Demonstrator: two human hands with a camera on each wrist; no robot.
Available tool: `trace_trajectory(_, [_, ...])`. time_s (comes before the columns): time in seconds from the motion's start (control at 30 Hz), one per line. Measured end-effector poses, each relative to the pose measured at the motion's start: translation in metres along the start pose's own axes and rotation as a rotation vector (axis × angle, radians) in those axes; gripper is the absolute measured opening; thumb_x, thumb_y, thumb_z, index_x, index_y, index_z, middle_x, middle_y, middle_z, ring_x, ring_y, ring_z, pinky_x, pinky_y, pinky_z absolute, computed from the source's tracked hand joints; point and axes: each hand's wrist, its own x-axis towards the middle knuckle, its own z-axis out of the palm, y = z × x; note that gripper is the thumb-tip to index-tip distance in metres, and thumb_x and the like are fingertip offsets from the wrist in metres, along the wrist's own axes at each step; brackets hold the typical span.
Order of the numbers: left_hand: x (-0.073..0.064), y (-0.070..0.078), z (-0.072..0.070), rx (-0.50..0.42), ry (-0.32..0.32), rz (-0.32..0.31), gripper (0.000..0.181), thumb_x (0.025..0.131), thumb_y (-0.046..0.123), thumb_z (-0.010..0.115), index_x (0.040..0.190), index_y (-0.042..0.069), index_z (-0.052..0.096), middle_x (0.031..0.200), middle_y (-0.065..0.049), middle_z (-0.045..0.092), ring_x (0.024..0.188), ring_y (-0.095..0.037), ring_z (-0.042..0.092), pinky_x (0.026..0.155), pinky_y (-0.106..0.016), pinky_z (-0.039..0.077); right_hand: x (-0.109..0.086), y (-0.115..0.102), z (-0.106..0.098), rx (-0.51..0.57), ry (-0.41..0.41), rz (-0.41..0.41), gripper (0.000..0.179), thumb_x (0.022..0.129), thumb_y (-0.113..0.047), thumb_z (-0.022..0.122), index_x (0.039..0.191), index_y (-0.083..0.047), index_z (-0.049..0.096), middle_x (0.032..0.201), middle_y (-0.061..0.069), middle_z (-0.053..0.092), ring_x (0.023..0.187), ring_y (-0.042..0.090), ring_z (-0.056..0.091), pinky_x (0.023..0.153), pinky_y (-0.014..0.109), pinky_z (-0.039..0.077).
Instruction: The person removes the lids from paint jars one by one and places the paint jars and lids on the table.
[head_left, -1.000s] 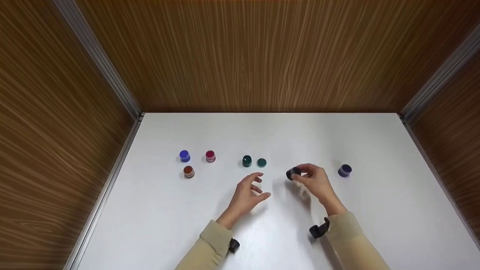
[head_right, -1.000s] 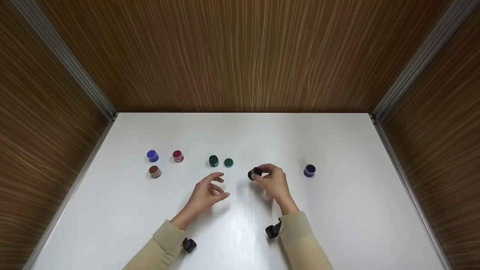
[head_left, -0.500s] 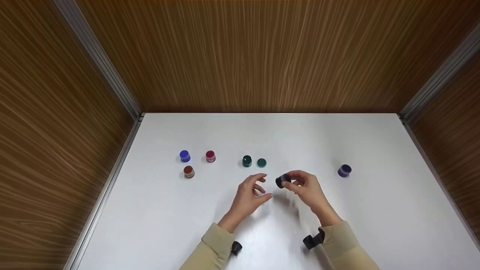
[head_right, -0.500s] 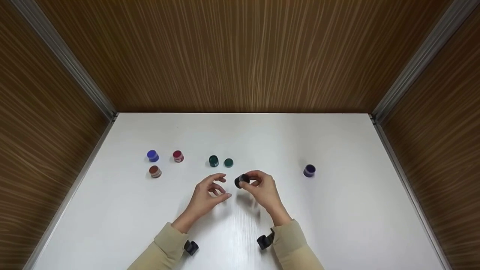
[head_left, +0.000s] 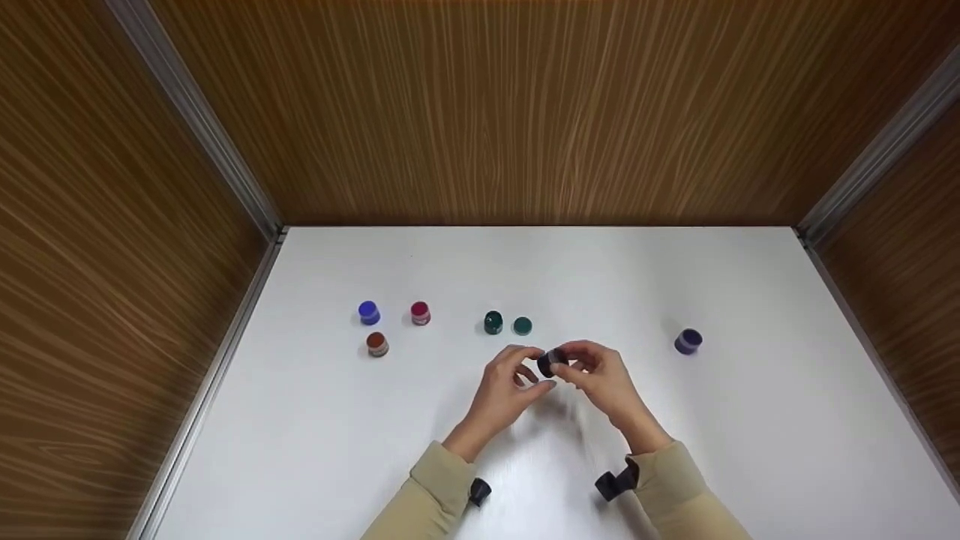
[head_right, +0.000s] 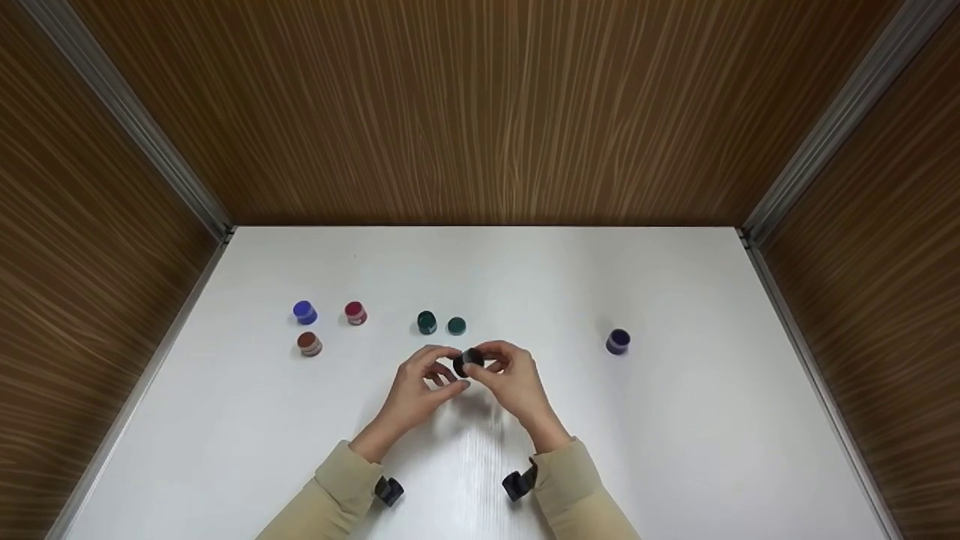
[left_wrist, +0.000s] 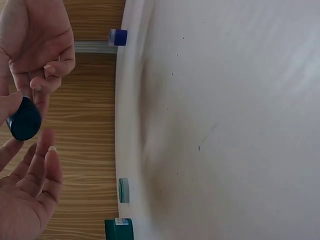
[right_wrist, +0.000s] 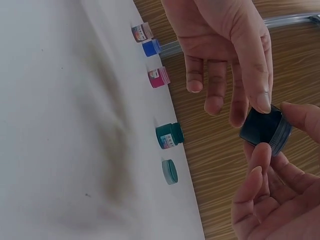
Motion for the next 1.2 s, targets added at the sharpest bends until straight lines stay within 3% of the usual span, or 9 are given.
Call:
trace_trajectory(0.37, [0.001,-0.001,-0.003,0.006,0.019,0.003,0.033,0.085,0.013,0.078,0.115,0.007,0.067,0.108,-0.003,0.066,0.079,-0.009,0.065,0.069,-0.038,0.055,0.004,0.010,0.006,0.030,-0.045,-0.075,0.034,0.085,-0.010,0.076,0.113,0.005,0.064,0.104,0.014,0.066,0.077,0.018,0.060,0.061,0.023,0.048])
trace_trajectory(0.57, [-0.001,-0.004,-0.005,0.016,0.018,0.008,0.033,0.086,0.014,0.077,0.116,0.006,0.066,0.108,-0.004,0.066,0.080,-0.009,0.064,0.068,-0.028,0.054,0.007,0.018,0.004,-0.034,-0.076,-0.087,0.034,0.095,-0.019,0.066,0.123,0.001,0.060,0.107,0.014,0.064,0.075,0.021,0.060,0.060,0.025,0.047])
trace_trajectory(0.67, [-0.002,-0.006,-0.006,0.024,0.014,0.005,0.033,0.086,0.014,0.076,0.117,0.006,0.065,0.108,-0.004,0.065,0.081,-0.008,0.064,0.068,-0.023,0.053,0.009,0.020,0.003,-0.052,-0.056,-0.068,0.035,0.100,-0.024,0.060,0.126,-0.002,0.059,0.101,0.012,0.065,0.073,0.022,0.060,0.059,0.026,0.047])
trace_trajectory(0.87, [-0.002,-0.008,-0.004,0.039,0.014,0.008,0.034,0.086,0.014,0.077,0.116,0.005,0.066,0.106,-0.003,0.065,0.080,-0.007,0.063,0.068,-0.022,0.053,0.009,0.018,0.005,-0.131,-0.084,-0.071,0.031,0.102,-0.025,0.056,0.116,0.002,0.062,0.085,0.010,0.064,0.070,0.023,0.059,0.056,0.025,0.045])
trace_trajectory(1.0, [-0.002,-0.009,-0.002,0.034,0.013,0.009,0.033,0.086,0.013,0.077,0.115,0.005,0.066,0.104,-0.003,0.065,0.080,-0.010,0.064,0.068,-0.021,0.053,0.007,0.013,0.009,-0.178,-0.091,-0.099,0.026,0.100,-0.021,0.058,0.110,0.003,0.063,0.085,0.009,0.065,0.072,0.027,0.060,0.060,0.029,0.048])
trace_trajectory(1.2, [-0.002,-0.010,-0.002,0.038,0.015,0.014,0.033,0.085,0.011,0.078,0.115,0.005,0.066,0.103,-0.003,0.065,0.079,-0.012,0.065,0.067,-0.022,0.053,-0.004,-0.016,0.011,-0.195,-0.085,-0.108,0.021,0.098,-0.012,0.060,0.106,0.007,0.064,0.089,0.011,0.067,0.073,0.017,0.059,0.067,0.038,0.053])
